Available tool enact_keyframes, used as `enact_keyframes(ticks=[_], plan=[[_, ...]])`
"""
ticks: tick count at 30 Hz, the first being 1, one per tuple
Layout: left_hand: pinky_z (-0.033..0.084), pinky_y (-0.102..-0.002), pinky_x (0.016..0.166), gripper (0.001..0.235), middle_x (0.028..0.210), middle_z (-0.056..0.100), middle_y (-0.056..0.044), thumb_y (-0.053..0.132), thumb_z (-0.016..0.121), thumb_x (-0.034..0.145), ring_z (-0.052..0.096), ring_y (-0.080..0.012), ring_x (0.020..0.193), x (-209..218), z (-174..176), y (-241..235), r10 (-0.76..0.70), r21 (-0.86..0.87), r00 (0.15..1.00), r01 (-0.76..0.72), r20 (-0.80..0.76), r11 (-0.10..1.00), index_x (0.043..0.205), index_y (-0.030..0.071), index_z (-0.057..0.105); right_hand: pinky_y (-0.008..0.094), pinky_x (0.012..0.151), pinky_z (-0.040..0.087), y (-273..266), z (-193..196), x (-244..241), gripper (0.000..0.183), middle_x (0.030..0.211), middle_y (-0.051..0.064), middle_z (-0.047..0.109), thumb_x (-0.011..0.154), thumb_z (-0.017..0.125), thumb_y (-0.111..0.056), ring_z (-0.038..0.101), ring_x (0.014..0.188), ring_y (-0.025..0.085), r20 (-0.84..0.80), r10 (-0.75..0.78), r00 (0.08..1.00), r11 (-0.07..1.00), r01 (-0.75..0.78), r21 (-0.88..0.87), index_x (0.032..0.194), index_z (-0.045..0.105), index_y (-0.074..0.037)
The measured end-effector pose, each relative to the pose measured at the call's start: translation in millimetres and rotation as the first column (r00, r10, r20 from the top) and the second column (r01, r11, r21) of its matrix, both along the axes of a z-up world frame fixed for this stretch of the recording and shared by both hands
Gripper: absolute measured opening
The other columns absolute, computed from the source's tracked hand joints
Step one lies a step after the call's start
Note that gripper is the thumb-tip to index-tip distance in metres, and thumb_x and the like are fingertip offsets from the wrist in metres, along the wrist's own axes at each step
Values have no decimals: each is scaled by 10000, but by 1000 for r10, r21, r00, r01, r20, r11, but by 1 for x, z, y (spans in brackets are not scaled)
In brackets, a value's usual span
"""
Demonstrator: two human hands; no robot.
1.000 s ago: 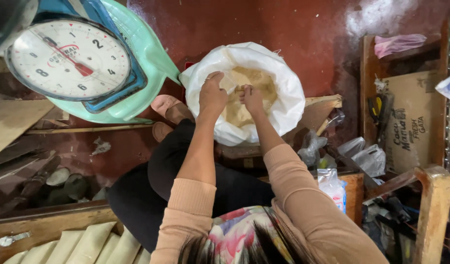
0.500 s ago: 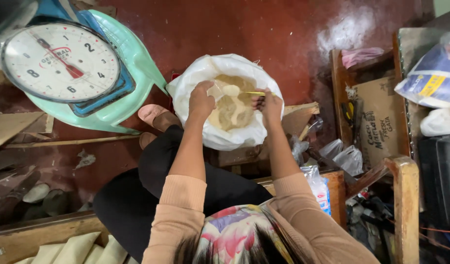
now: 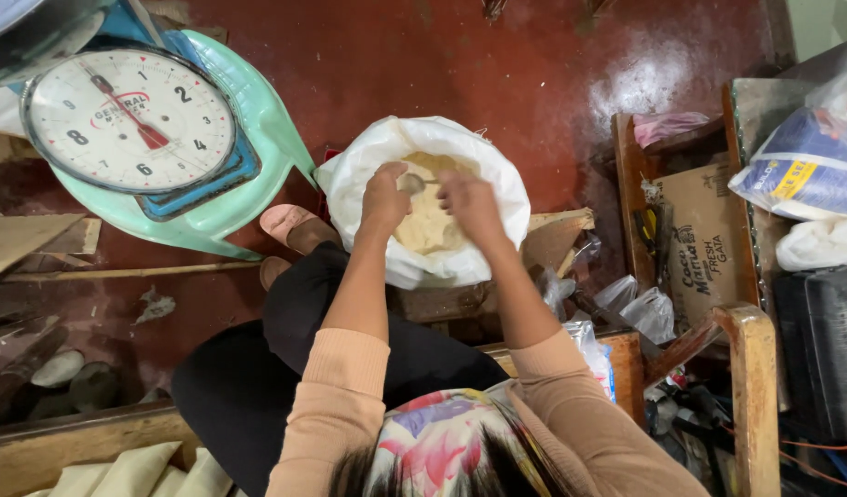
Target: Scooping powder from a large sack into small plastic bags and weighing them
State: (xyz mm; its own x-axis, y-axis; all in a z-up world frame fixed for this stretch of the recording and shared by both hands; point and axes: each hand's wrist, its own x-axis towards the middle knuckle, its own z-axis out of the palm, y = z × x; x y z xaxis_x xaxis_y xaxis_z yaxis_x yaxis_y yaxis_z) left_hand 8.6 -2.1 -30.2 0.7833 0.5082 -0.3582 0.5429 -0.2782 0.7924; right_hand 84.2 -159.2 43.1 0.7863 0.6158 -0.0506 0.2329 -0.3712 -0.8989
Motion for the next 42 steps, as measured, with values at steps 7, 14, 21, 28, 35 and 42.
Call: enact_keyframes(ticks=[7, 14, 21, 28, 35, 42], plan=[[514, -501, 1098, 533, 1391, 609, -100, -42, 631, 850, 610, -365, 1288, 2, -4, 9, 23, 108, 998, -18, -51, 994, 1368, 82, 654, 383, 659, 613, -9, 26, -7, 291, 806, 190, 752, 1086, 520, -237, 762, 711, 285, 191, 34, 981, 999, -29, -28, 1123, 705, -15], [511, -483, 1104, 503, 1458, 543, -105, -23, 617, 898, 588, -349, 1315, 5, 6, 16, -7, 130, 994, 21, -107, 991, 1397, 41, 612, 317, 562, 630, -18, -35, 35, 343, 754, 181, 735, 1103, 481, -228, 739, 640, 226, 92, -116, 989, 987, 125, -102, 1113, 733, 4], [536, -511, 1068, 497, 1457, 541, -101, -19, 595, 884, 613, -372, 1278, 15, 4, 9, -28, 114, 995, 39, -98, 993, 1375, 49, 624, 437, 730, 570, 24, -182, 51, 300, 726, 67, 721, 1081, 470, -310, 738, 721, 287, 306, -113, 945, 885, 236, -401, 983, 701, -146], [549, -526, 1044, 537, 1461, 545, -108, -19, 603, 857, 635, -377, 1254, 14, 6, 12, -59, 119, 992, 71, -108, 990, 1389, 47, 616, 354, 629, 592, 28, -301, 52, 378, 678, 111, 708, 1073, 420, -267, 712, 588, 242, -63, -209, 976, 962, 194, -194, 1051, 722, -40], [533, -521, 1069, 541, 1469, 554, -87, -40, 566, 854, 616, -376, 1281, 14, -3, 11, -61, 94, 994, 69, -85, 993, 1380, 70, 634, 354, 686, 628, 16, -246, 60, 343, 748, 32, 777, 1061, 452, -334, 770, 671, 182, -84, -259, 962, 927, 223, -301, 1068, 743, -152], [508, -524, 1103, 515, 1445, 580, -80, -39, 544, 857, 609, -377, 1279, 11, -6, 14, -3, 62, 1000, 4, -25, 998, 1344, 84, 661, 376, 662, 694, -17, -214, 57, 411, 898, 173, 748, 1065, 436, -320, 777, 736, 241, -730, -408, 548, 787, 616, 23, 1204, 624, 18]])
